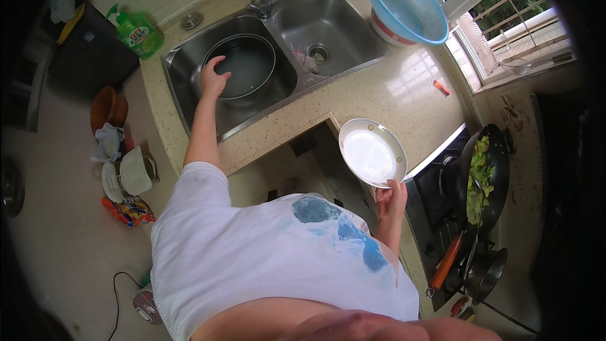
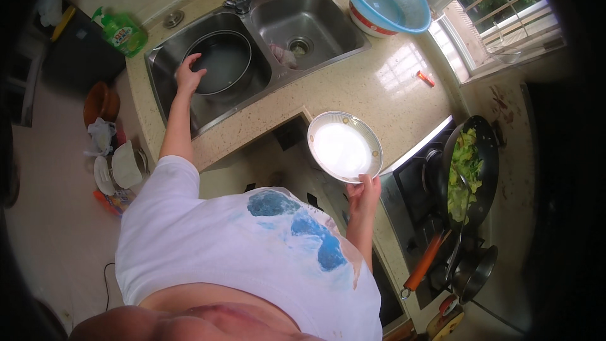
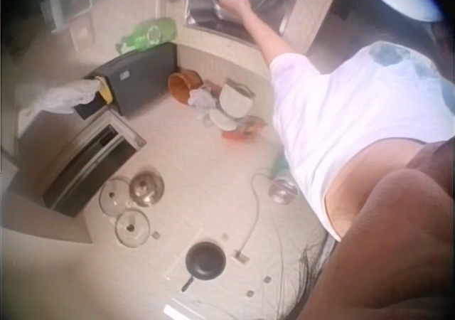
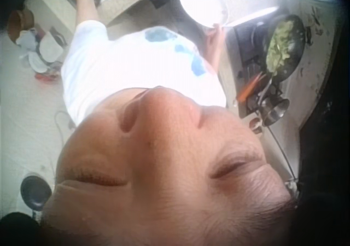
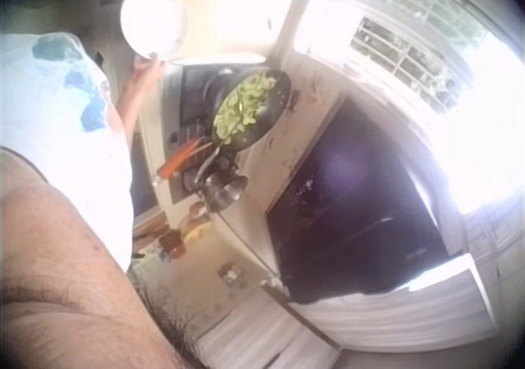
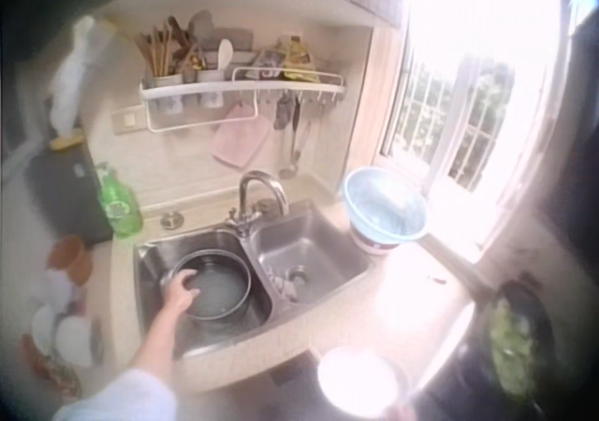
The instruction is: The person stir-fries leafy green vegetables in a wok on a gas stove, using a metal spatula and chopsticks. They add a liquid from a blue pouch, retrieve a plate from a drawer, and continue cooking until the vegetables are wilted.
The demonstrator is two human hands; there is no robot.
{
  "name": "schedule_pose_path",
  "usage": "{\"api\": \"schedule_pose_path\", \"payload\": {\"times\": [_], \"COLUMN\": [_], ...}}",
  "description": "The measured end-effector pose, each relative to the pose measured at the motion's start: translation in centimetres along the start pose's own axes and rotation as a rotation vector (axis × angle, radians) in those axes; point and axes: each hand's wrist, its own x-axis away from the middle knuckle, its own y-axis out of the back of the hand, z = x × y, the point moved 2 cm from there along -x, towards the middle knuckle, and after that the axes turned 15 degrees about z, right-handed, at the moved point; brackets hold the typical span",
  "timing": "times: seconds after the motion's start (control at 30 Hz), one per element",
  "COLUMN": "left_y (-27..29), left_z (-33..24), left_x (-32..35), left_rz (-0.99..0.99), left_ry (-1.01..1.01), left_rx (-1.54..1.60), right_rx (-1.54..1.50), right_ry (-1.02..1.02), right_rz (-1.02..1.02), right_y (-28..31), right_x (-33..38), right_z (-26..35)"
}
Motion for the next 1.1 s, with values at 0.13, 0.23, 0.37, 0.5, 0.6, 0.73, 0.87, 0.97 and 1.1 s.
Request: {"api": "schedule_pose_path", "payload": {"times": [0.13,0.23,0.37,0.5,0.6,0.73,0.87,0.97,1.1], "left_y": [0.2,0.2,0.1,0.8,0.6,0.8,0.5,-0.6,-3.3], "left_z": [0.3,0.6,0.4,-1.0,-2.0,-2.6,-4.8,-8.4,-13.4], "left_x": [-1.0,-1.5,-1.4,-0.9,0.0,-0.2,-0.3,0.6,3.5], "left_rz": [0.052,0.066,0.063,0.065,-0.024,-0.005,-0.132,-0.058,0.100], "left_ry": [-0.035,-0.016,-0.026,-0.003,-0.010,-0.044,-0.244,-0.355,-0.358], "left_rx": [-0.181,-0.074,0.062,-0.197,-0.427,-0.600,-0.525,-0.326,-0.126], "right_rx": [-0.052,-0.016,0.005,0.080,0.110,0.059,0.032,0.106,0.168], "right_ry": [0.036,0.080,0.086,0.077,-0.012,-0.070,-0.090,-0.122,-0.254], "right_rz": [-0.028,-0.008,-0.057,-0.003,-0.044,-0.023,0.014,0.048,0.120], "right_y": [0.2,0.2,0.2,0.4,0.6,0.4,0.0,-0.2,-1.8], "right_x": [-2.0,-3.2,-4.2,-4.9,-5.2,-5.3,-5.1,-5.2,-4.5], "right_z": [-0.1,0.0,0.0,0.0,0.0,-0.3,-1.0,-0.9,-0.3]}}
